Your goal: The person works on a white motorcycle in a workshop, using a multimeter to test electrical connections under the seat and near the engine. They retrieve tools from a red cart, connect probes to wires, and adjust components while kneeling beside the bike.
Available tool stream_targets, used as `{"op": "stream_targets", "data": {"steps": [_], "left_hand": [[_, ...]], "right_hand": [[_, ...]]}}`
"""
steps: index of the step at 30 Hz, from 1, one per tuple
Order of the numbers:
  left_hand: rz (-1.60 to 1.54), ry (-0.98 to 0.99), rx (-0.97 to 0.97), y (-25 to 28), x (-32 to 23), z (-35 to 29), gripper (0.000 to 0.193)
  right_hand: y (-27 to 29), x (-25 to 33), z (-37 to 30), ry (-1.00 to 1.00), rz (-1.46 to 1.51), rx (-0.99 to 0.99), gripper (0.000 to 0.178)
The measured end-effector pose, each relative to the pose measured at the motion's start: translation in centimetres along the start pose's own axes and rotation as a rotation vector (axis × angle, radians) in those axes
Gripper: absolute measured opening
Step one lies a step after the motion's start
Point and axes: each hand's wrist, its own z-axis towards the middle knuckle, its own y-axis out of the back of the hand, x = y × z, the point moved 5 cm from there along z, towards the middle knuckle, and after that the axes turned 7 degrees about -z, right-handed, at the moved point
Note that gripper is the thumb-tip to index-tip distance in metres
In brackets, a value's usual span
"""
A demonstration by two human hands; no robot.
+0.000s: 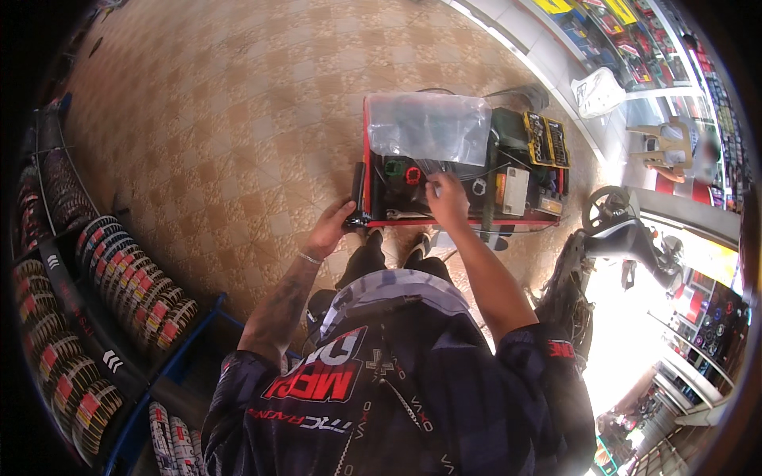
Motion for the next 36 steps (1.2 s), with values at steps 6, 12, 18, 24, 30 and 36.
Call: {"op": "stream_targets", "data": {"steps": [6, 12, 18, 24, 30, 36], "left_hand": [[0.013, 0.025, 0.055, -0.1, 0.3, 0.6, 0.033], [0.045, 0.051, 0.138, -2.7, -0.3, 0.3, 0.037], [0.015, -0.014, 0.160, -5.4, -1.4, -0.1, 0.038], [-0.068, -0.108, 0.284, -7.9, -3.3, -1.4, 0.036], [-0.068, -0.190, 0.362, -12.2, -4.9, -3.6, 0.038], [-0.051, -0.246, 0.406, -16.3, -4.7, -5.1, 0.041]], "right_hand": [[3.9, 1.6, -1.1, 0.004, 0.138, 0.071, 0.017], [-1.7, 6.9, -2.6, -0.459, 0.767, 0.660, 0.040], [-1.5, 10.0, -1.1, -0.599, 1.254, 0.678, 0.031], [4.9, 12.0, 1.0, -0.396, 1.275, 0.628, 0.032], [10.1, 13.3, 1.8, -0.275, 1.062, 0.541, 0.037], [14.0, 12.6, 1.2, -0.183, 1.089, 0.543, 0.038]]}}
